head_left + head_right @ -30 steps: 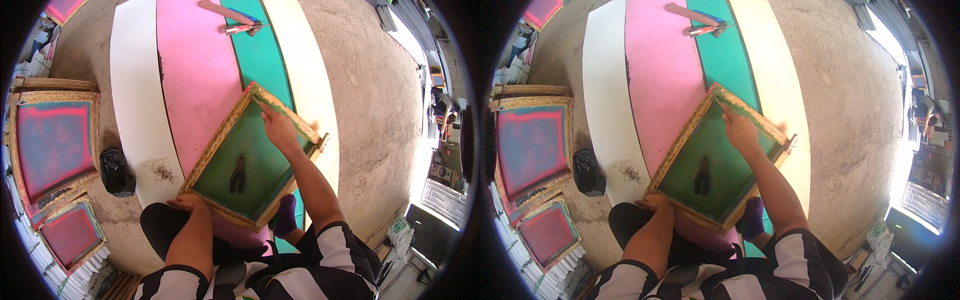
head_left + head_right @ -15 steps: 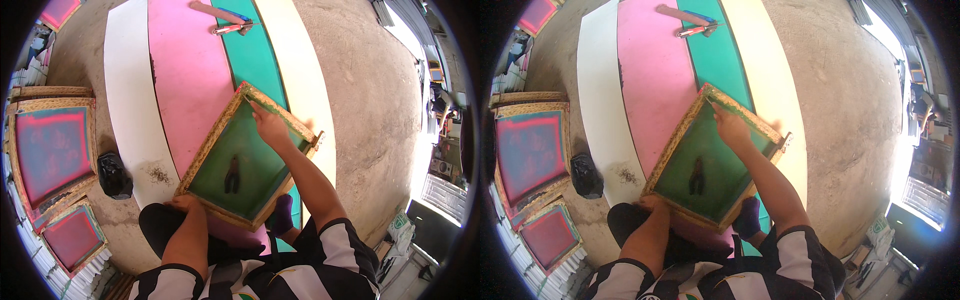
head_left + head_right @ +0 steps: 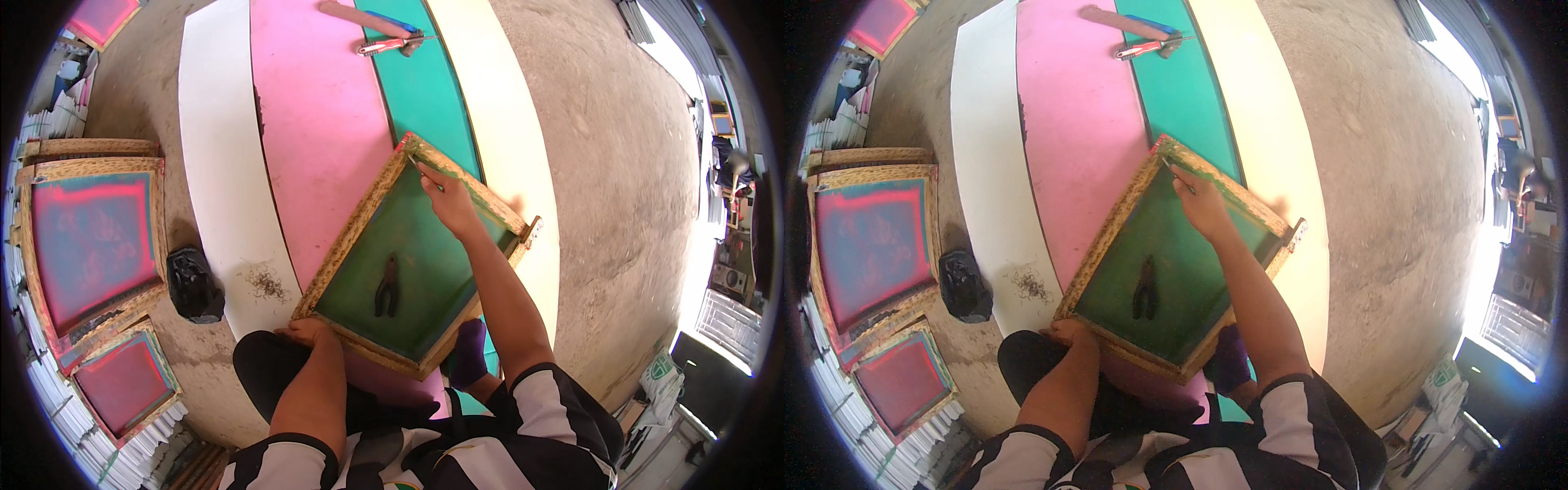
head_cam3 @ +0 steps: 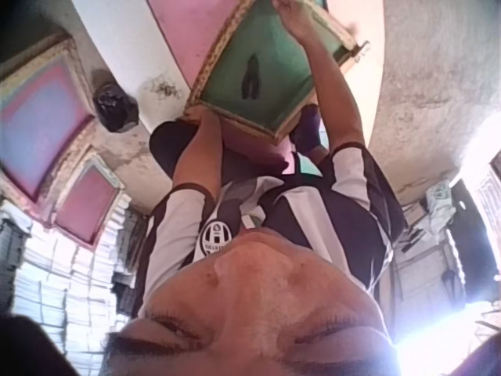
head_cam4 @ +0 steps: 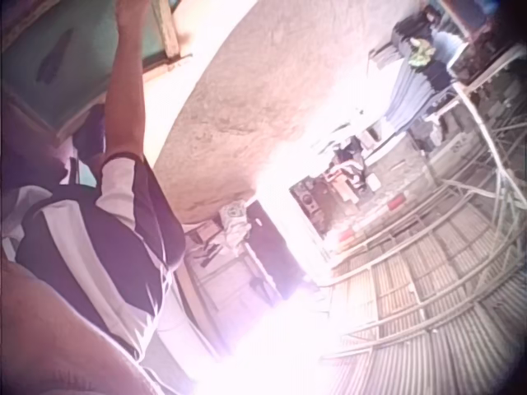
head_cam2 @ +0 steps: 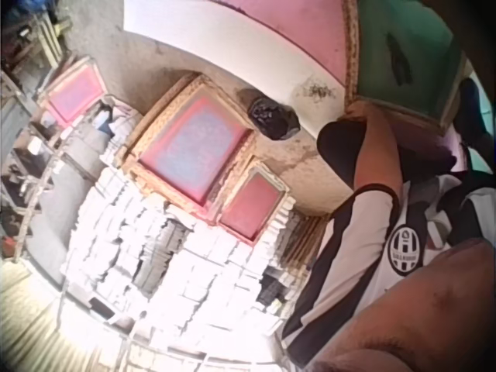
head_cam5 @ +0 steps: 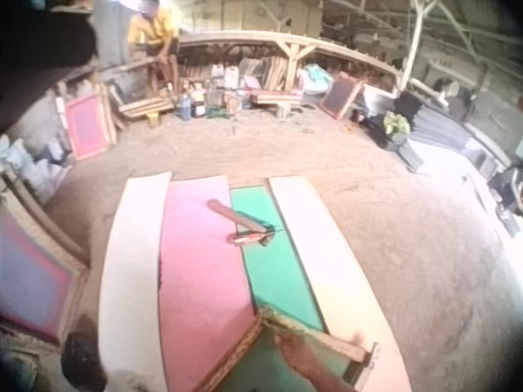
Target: The person sits on the floor and uses a small tool to scrape or clean the inner edge of a green mesh screen frame. The person holds the frame steady with one hand while working along the perimeter with the other.
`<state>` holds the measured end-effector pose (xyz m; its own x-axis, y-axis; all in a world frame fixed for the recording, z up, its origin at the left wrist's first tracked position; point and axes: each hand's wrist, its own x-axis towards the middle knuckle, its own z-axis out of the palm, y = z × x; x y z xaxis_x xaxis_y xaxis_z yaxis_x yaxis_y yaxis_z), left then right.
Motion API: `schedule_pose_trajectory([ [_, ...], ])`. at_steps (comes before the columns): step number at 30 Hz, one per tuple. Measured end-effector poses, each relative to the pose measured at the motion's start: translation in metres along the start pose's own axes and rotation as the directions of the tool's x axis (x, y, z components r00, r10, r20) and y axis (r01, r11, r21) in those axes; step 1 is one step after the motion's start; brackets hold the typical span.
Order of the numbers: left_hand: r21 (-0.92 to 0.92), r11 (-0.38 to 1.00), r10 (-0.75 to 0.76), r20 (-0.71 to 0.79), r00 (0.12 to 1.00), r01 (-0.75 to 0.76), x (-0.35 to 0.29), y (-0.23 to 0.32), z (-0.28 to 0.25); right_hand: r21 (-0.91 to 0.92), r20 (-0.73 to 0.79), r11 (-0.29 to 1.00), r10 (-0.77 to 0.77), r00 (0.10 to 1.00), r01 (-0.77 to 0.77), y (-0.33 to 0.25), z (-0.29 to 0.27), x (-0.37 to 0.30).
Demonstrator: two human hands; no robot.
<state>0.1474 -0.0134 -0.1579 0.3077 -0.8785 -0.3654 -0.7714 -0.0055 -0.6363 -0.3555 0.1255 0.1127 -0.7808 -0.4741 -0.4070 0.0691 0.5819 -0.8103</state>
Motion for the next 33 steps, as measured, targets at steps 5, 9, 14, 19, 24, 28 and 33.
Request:
schedule_pose_trajectory([
  [5, 0.062, 0.996, 0.057, 0.076, 0.995, -0.062, -0.027, 0.007, -0.021, -0.273, -0.119, 0.961, -0.087, 0.989, 0.052, -0.005, -0.005, -0.02],
  [9, 0.055, 0.99, 0.114, 0.183, 0.976, -0.126, -0.068, 0.013, -0.085, -0.364, -0.155, 0.931, -0.05, 0.987, -0.01, -0.001, -0.014, -0.021],
  [14, -0.011, 0.999, 0.033, 0.135, 0.99, -0.032, -0.049, 0.005, -0.071, -0.435, -0.108, 0.9, -0.065, 0.992, 0.012, -0.019, -0.006, -0.018],
  [19, -0.656, 0.747, -0.133, 0.012, 0.991, 0.108, -0.097, 0.007, -0.119, -0.626, -0.059, 0.776, 0.054, 0.997, -0.079, -0.037, -0.018, -0.019],
  [24, -0.331, 0.939, -0.07, 0.071, 0.995, 0.089, -0.064, 0.005, -0.076, -0.724, -0.027, 0.678, 0.157, 0.987, -0.127, -0.057, 0.001, -0.016],
  [28, 0.248, 0.957, 0.111, 0.168, 0.98, -0.151, -0.063, 0.015, -0.082, -0.222, -0.042, 0.952, -0.223, 0.974, 0.209, 0.023, -0.002, 0.007],
  [33, 0.334, 0.83, 0.379, 0.251, 0.891, -0.448, -0.128, -0.004, -0.196, -0.559, 0.001, 0.822, 0.133, 0.991, -0.11, -0.033, -0.008, -0.019],
])
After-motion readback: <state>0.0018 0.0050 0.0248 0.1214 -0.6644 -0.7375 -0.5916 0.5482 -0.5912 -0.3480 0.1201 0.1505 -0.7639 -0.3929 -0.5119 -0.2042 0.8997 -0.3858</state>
